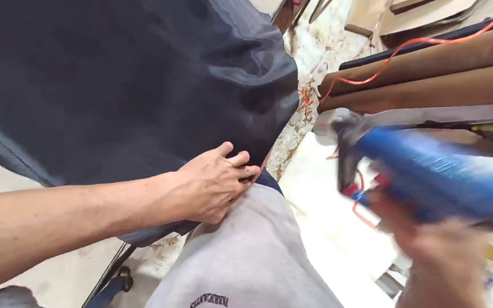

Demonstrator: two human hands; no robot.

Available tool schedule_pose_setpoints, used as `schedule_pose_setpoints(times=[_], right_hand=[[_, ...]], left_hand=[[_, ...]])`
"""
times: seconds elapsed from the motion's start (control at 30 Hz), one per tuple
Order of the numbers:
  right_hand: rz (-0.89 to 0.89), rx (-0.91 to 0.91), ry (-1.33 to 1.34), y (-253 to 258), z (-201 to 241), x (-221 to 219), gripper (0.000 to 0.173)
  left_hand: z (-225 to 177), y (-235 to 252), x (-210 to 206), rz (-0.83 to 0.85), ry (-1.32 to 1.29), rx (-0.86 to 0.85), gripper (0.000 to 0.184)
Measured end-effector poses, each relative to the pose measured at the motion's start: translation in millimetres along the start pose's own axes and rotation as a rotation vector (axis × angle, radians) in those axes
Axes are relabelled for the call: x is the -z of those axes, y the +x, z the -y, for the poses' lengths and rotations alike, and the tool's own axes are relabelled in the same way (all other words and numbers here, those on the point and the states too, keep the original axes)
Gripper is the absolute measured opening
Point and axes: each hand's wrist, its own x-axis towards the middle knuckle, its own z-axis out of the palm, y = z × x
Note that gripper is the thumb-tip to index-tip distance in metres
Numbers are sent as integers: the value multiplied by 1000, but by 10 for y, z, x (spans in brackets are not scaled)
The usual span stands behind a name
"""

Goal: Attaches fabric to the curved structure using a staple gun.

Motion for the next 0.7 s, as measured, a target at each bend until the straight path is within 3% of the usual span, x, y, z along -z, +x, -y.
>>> schedule_pose_setpoints(times=[0.07, 0.13, 0.33, 0.7], right_hand=[[70, 10, -46, -486, 51, -313, 37], [184, 57, -56, -654, 63, -531, 34], [270, 142, -187, -535, 35, -853, 37], [295, 152, -206, -440, 34, -953, 38]], left_hand=[[11, 17, -14, -11, 33, -16, 55], [-6, 32, -11, -18, 73, -15, 49], [-37, 56, 1, -28, 86, 18, 44], [-28, 50, -31, -60, 81, 22, 38]])
